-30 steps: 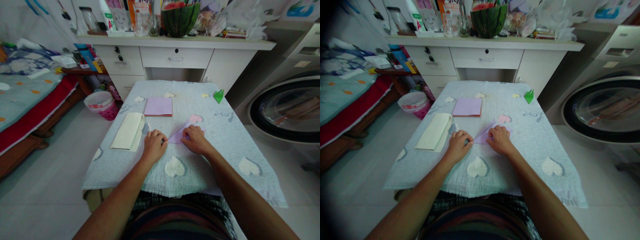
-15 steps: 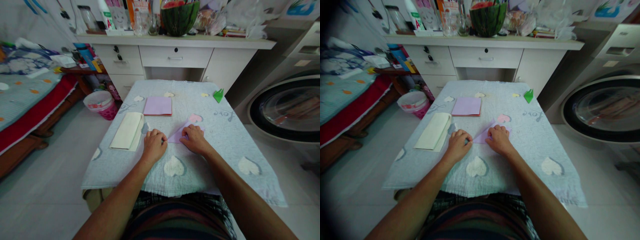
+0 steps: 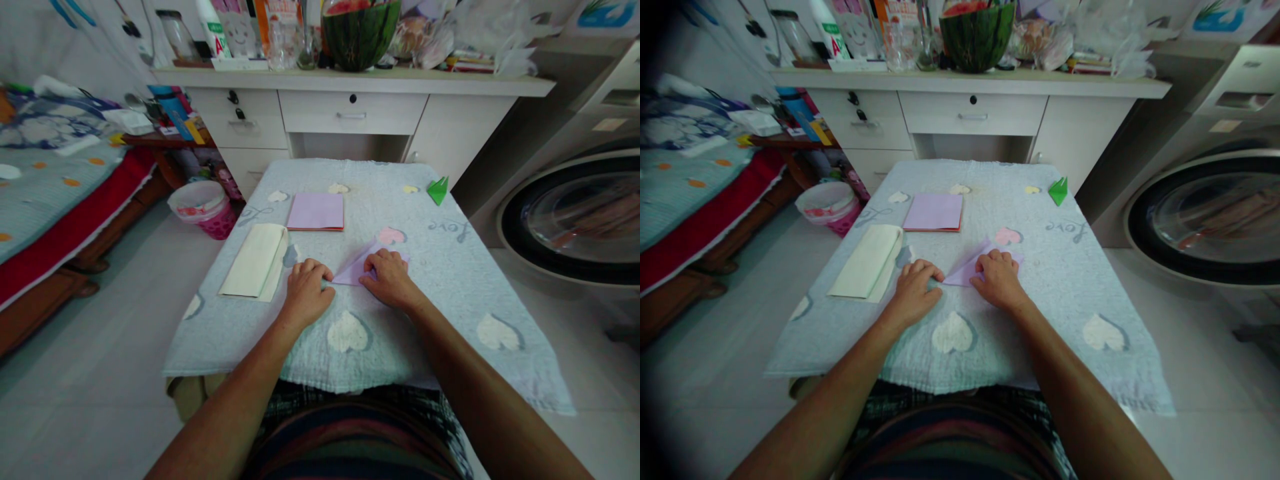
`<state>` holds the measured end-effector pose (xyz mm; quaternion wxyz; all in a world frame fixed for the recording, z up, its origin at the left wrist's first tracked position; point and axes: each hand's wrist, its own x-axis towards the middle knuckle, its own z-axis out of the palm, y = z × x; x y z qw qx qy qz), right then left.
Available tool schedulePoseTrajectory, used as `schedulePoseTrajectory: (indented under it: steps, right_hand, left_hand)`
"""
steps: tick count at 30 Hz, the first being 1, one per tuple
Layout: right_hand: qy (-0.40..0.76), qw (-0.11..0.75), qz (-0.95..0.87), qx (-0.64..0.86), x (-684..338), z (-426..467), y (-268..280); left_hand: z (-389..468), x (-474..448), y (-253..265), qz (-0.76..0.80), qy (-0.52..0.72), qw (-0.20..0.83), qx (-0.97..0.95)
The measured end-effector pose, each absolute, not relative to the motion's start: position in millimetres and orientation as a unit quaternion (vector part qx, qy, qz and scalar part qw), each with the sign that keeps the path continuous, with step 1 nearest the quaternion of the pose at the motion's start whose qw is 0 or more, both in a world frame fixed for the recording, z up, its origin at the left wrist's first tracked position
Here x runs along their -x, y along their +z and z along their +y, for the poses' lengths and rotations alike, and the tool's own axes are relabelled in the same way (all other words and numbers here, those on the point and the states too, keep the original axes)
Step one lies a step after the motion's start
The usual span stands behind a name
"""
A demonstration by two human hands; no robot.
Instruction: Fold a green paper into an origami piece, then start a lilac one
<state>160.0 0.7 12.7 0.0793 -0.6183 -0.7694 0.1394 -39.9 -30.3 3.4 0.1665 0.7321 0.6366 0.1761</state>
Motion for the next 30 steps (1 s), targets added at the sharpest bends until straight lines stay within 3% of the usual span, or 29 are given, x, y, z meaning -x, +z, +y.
schedulePoseTrajectory:
  steps: [12,30]
  right_hand:
    - [0.132,0.077,-0.771,0.618,-159.3,0.0,10.6]
    - [0.130,0.080,-0.772,0.618,-159.6,0.0,9.6]
  left_hand:
    - [-36.3,11.8,2.2,0.701,0.158,0.071,-0.692]
    - [-39.9,14.6,0.2,0.696,0.159,0.068,-0.697]
